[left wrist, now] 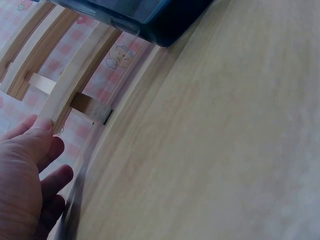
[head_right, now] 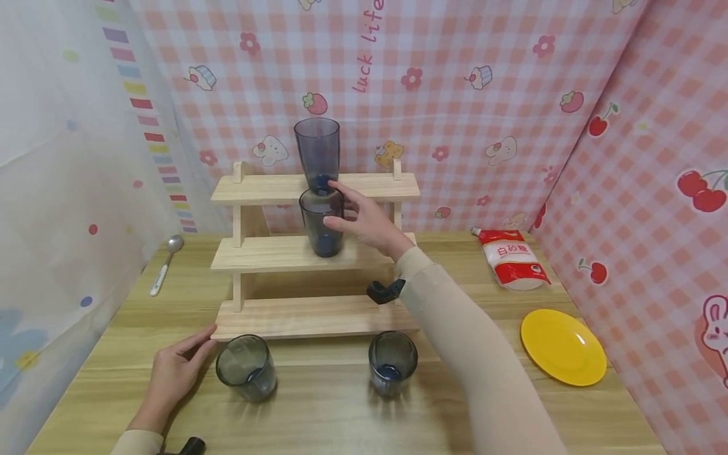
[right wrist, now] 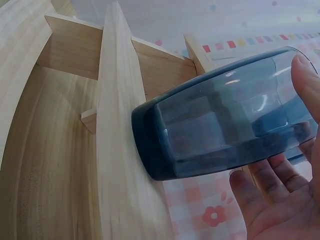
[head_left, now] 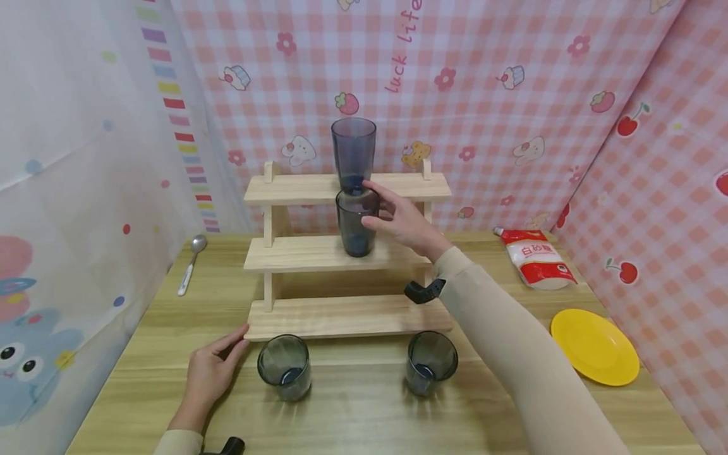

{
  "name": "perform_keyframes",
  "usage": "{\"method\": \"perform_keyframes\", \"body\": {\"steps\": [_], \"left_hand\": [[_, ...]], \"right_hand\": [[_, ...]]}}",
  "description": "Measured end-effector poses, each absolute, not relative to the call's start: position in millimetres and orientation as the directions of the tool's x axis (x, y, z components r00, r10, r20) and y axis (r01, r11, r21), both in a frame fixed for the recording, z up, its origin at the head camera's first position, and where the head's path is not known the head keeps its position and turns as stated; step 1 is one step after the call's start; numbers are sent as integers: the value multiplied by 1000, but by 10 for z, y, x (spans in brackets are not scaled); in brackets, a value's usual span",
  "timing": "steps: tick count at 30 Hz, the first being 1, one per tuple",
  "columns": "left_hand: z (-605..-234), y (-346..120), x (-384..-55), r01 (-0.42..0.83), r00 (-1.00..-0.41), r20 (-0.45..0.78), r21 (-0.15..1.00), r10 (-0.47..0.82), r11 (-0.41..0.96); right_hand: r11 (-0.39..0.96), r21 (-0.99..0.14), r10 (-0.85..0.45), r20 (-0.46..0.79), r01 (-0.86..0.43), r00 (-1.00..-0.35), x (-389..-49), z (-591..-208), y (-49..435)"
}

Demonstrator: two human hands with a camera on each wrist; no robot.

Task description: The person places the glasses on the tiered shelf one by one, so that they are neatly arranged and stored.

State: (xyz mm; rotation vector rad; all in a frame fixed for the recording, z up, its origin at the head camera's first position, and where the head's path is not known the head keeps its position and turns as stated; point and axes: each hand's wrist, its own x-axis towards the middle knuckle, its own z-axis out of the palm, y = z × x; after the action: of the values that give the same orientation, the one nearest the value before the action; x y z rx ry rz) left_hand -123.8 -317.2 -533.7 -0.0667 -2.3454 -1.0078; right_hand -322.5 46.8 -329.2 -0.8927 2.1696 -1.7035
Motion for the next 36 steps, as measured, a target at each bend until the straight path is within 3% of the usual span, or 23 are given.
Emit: {"method": "perform_keyframes", "body": {"steps": [4, 9, 14, 23, 29, 36], "left_hand": [[-5346, -3156, -1227, 260, -833, 524, 655, -178, 709], [-5331, -3136, -1240, 267, -832, 527, 654, -173, 708], [-5280, -3139, -1264, 295, -817, 552, 649, -167, 702], [-5282, -3141, -1257, 301, -817, 553, 648, -161, 700], [-5316, -3143, -1251, 278, -823, 538, 658, -180, 700], [-5337, -3140, -1247, 255, -828, 525, 663, -195, 704]], "right_hand": [[138, -934, -555, 202, -329, -807, -3242, -3403, 540], [144, -929, -532, 218, -341, -818, -2950, -3375, 872], [165, -916, -584, 208, -365, -784, -2521, -3462, 1337], [141, -906, -681, 204, -400, -704, -1913, -4119, 1940], [63, -913, -734, 232, -404, -638, -1724, -4475, 2030], [81, -928, -731, 194, -365, -655, -1596, -4680, 1929]]}}
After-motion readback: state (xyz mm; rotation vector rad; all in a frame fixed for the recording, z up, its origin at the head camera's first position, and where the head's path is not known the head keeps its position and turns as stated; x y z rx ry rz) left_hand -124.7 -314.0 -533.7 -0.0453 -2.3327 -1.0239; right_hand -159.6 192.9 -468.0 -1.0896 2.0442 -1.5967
